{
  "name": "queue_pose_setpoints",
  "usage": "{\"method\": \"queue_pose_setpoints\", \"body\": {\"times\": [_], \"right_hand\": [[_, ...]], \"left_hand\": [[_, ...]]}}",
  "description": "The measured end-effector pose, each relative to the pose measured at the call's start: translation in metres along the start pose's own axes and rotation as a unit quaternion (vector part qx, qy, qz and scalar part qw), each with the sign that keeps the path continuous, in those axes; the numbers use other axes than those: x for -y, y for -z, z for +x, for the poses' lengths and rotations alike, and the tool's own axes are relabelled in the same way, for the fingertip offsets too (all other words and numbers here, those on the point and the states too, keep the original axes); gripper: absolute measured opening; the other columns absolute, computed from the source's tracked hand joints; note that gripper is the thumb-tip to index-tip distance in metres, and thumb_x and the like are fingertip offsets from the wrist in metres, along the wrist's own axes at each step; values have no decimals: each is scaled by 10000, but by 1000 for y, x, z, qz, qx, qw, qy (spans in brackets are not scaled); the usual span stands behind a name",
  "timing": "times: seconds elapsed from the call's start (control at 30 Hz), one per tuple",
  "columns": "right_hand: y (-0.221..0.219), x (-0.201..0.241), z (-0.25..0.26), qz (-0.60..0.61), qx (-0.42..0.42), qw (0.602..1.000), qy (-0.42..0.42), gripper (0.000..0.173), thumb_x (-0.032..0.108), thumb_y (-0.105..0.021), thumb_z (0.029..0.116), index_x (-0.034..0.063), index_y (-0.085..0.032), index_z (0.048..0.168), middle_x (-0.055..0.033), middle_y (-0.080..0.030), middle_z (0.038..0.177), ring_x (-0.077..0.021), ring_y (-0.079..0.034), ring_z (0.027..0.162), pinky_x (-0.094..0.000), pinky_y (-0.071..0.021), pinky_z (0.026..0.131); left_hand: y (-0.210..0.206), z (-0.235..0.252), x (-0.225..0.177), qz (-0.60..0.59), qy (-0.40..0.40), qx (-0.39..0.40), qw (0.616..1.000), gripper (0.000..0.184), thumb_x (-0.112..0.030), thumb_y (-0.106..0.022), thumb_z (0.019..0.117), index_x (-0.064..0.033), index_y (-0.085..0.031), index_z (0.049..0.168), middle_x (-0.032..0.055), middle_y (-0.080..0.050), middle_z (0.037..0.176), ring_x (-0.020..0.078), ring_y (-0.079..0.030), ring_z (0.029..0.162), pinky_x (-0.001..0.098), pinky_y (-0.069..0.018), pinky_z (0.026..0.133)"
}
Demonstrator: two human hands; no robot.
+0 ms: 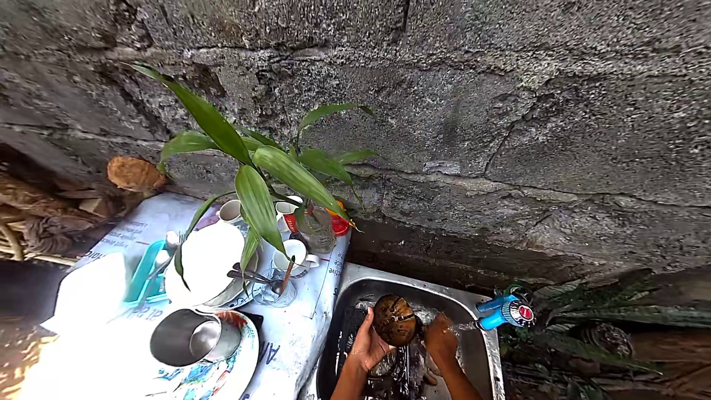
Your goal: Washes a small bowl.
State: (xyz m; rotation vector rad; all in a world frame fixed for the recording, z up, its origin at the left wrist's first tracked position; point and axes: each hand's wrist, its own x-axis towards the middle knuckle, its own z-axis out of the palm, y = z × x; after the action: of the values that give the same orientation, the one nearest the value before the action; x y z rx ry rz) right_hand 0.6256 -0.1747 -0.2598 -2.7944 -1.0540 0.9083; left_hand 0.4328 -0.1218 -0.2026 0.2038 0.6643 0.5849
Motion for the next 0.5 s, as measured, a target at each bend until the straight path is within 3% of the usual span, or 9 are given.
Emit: {"method": "queue_pose_setpoints", "body": {"times": [0.07,0.1,0.17,0.2,0.27,0.37,0.43,0.47,0.5], "right_hand": [[-14,-18,7,43,29,998,-27,749,305,-653,994,-43,-312,1562,-322,-424,1526,-457,-527,1341,-565,-475,1069],[-20,-26,12,54,39,998,-13,679,278,-647,997,-55,-386,1529,-319,-410,1540,-449,-481,1387,-547,-434,1118],[-25,-40,15,94,14,995,25,453,199,-651,982,-84,-603,1333,-323,-517,1442,-452,-472,1386,-551,-379,1159],[-24,-46,13,130,-18,990,43,402,182,-656,976,-74,-643,1285,-313,-560,1398,-458,-475,1375,-584,-350,1167],[-14,-50,4,229,-92,966,71,370,115,-639,974,-95,-620,1279,-314,-618,1304,-464,-529,1304,-635,-316,1138],[6,-52,-5,394,-133,898,143,263,-23,-537,990,-103,-530,1241,-207,-710,1036,-288,-714,947,-469,-576,899],[22,-48,-11,437,-117,870,196,241,9,-529,1001,-99,-572,1212,-152,-701,928,-179,-680,729,-360,-590,695],[30,-45,-14,415,-115,878,209,215,60,-556,1011,-76,-628,1161,-124,-706,888,-146,-657,684,-332,-571,664],[41,-42,-17,371,-109,897,214,219,115,-590,1022,-61,-670,1125,-134,-715,889,-175,-668,716,-368,-570,712]], "left_hand": [[1,0,3,4,3,18,1000,575,-513,-222,1081,-104,-447,1415,172,-662,1251,309,-681,1077,473,-578,884],[2,2,6,-2,3,30,1000,523,-466,-282,1086,-98,-442,1421,174,-657,1262,313,-676,1092,479,-573,900],[4,5,12,-3,-8,48,999,487,-379,-492,1039,-118,-409,1442,170,-654,1268,309,-675,1096,479,-576,900],[3,7,14,7,-13,51,999,596,-351,-612,974,-152,-356,1474,159,-647,1271,299,-674,1093,470,-579,890],[-1,12,15,36,-16,50,998,782,-327,-710,899,-191,-264,1526,153,-630,1287,287,-667,1100,462,-577,888],[-6,20,20,68,-9,28,997,690,-284,-574,999,-216,-199,1573,184,-586,1344,314,-641,1137,487,-561,910],[-13,24,25,96,-1,-11,995,586,-304,-471,1074,-241,-192,1587,192,-567,1365,326,-634,1140,494,-555,908],[-16,26,26,113,5,-27,993,562,-326,-451,1088,-247,-204,1587,193,-557,1376,331,-626,1147,503,-549,911],[-19,28,28,122,8,-35,992,546,-336,-451,1088,-249,-225,1577,196,-555,1376,338,-624,1145,512,-548,906]]}}
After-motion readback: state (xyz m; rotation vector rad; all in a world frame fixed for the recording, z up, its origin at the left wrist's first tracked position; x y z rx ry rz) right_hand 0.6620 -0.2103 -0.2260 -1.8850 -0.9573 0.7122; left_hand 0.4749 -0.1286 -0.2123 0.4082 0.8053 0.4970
